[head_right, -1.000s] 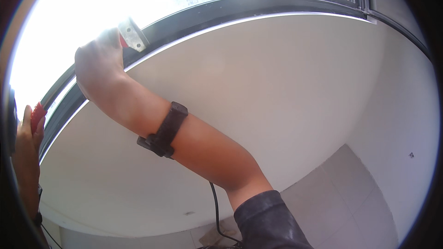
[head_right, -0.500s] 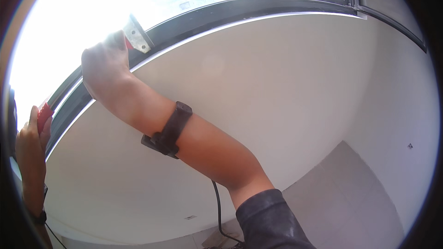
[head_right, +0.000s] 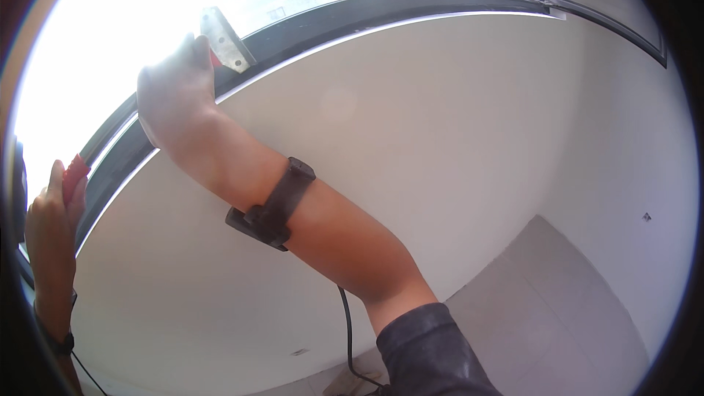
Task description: The person uses a scraper to remove material from the upper track of a window frame, moving the blade along the groove and occasionally using their hands to touch the surface.
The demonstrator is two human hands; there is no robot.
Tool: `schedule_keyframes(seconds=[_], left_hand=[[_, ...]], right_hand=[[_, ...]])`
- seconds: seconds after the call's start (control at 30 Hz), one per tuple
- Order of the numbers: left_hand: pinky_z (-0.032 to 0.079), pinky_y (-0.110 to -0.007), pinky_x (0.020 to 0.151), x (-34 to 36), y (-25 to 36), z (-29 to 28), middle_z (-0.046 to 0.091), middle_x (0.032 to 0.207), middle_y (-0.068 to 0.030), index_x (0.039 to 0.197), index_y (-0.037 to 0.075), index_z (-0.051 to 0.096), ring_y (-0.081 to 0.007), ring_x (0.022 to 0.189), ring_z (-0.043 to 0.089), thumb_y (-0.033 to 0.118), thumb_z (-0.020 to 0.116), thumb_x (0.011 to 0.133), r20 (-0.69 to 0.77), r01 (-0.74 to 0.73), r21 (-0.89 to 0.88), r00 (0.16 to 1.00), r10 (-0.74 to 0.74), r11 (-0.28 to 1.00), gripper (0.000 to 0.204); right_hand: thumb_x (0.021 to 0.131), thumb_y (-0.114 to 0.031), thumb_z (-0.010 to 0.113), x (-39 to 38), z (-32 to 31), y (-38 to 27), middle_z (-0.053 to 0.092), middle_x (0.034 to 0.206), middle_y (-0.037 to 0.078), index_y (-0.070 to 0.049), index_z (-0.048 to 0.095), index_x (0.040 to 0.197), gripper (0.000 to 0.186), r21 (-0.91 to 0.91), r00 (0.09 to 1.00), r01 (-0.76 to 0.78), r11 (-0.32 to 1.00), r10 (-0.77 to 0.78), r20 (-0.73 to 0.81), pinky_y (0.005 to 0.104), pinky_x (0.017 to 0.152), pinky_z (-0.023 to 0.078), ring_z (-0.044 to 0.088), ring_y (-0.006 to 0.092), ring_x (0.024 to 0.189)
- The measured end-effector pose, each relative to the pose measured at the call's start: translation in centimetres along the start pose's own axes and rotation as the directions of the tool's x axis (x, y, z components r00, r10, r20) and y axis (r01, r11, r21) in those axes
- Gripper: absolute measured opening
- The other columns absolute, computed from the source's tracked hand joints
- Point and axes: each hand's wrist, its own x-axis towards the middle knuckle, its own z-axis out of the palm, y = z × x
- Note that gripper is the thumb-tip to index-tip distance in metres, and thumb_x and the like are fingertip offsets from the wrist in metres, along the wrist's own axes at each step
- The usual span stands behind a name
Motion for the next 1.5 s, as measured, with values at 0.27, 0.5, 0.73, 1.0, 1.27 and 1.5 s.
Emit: schedule_keyframes(seconds=[0.27, 0.5, 0.73, 1.0, 1.27, 1.5], left_hand=[[0.057, -0.026, 0.055, 1.4, -0.1, 0.6, 0.068, 0.076, -0.0131, 0.110, 0.002, 0.060, -0.0233, 0.064, 0.070, 0.026, 0.065, 0.093, -0.052, -0.067, 0.022, 0.996, 0.068, 0.998, 0.030], [0.054, -0.028, 0.050, 0.1, 1.4, 1.1, 0.063, 0.078, -0.0122, 0.106, 0.005, 0.059, -0.0209, 0.057, 0.065, 0.032, 0.070, 0.088, -0.125, -0.110, 0.017, 0.986, 0.111, 0.994, 0.034], [0.047, -0.035, 0.047, -5.1, 5.8, 3.8, 0.058, 0.068, -0.0187, 0.109, -0.006, 0.056, -0.0303, 0.055, 0.062, 0.017, 0.065, 0.092, 0.077, 0.143, -0.421, 0.990, -0.122, 0.896, 0.030], [0.048, -0.041, 0.055, -7.9, 23.3, 5.3, 0.060, 0.074, -0.0140, 0.099, 0.003, 0.057, -0.0326, 0.062, 0.060, 0.024, 0.073, 0.080, 0.410, 0.206, -0.853, 0.832, 0.372, 0.479, 0.033], [0.054, -0.040, 0.076, 15.8, 26.4, 8.0, 0.064, 0.096, -0.0119, 0.102, 0.005, 0.065, -0.0295, 0.088, 0.063, 0.005, 0.069, 0.082, -0.349, -0.312, -0.670, 0.933, 0.086, 0.673, 0.020], [0.051, -0.037, 0.075, 35.1, 31.4, 10.6, 0.062, 0.091, -0.0060, 0.096, 0.008, 0.066, -0.0241, 0.086, 0.062, 0.012, 0.065, 0.086, -0.197, -0.508, -0.673, 0.824, 0.531, 0.538, 0.011]], right_hand=[[0.075, -0.013, 0.062, 0.3, 1.0, 0.4, 0.064, 0.088, 0.016, -0.004, 0.070, 0.076, 0.012, -0.065, 0.991, -0.044, 0.997, 0.036, -0.128, 0.0419, 0.086, 0.038, 0.053, 0.0296, 0.099], [0.064, -0.001, 0.059, 0.0, 3.6, 1.8, 0.058, 0.092, 0.015, -0.003, 0.061, 0.073, 0.010, 0.056, 0.844, 0.069, 0.996, -0.029, -0.535, 0.0438, 0.083, 0.037, 0.051, 0.0318, 0.095], [0.067, 0.001, 0.056, -4.5, 4.3, 3.3, 0.053, 0.087, 0.011, -0.008, 0.058, 0.080, 0.016, 0.045, 0.790, 0.303, 0.952, -0.225, -0.570, 0.0419, 0.082, 0.034, 0.049, 0.0272, 0.093], [0.059, 0.001, 0.057, -24.4, 3.6, 14.7, 0.054, 0.091, 0.006, -0.009, 0.057, 0.082, 0.026, 0.039, 0.991, 0.127, 0.991, -0.125, -0.049, 0.0387, 0.082, 0.030, 0.051, 0.0259, 0.098], [0.060, 0.004, 0.062, -44.9, -0.5, 32.7, 0.051, 0.088, 0.010, -0.009, 0.055, 0.080, 0.025, -0.335, 0.845, -0.327, 0.884, 0.432, 0.315, 0.0434, 0.086, 0.035, 0.049, 0.0310, 0.096], [0.065, -0.009, 0.066, -64.1, -0.3, 34.2, 0.059, 0.095, 0.010, -0.009, 0.066, 0.085, 0.020, -0.595, 0.388, -0.408, 0.693, 0.721, 0.574, 0.0463, 0.088, 0.038, 0.051, 0.0302, 0.101]])
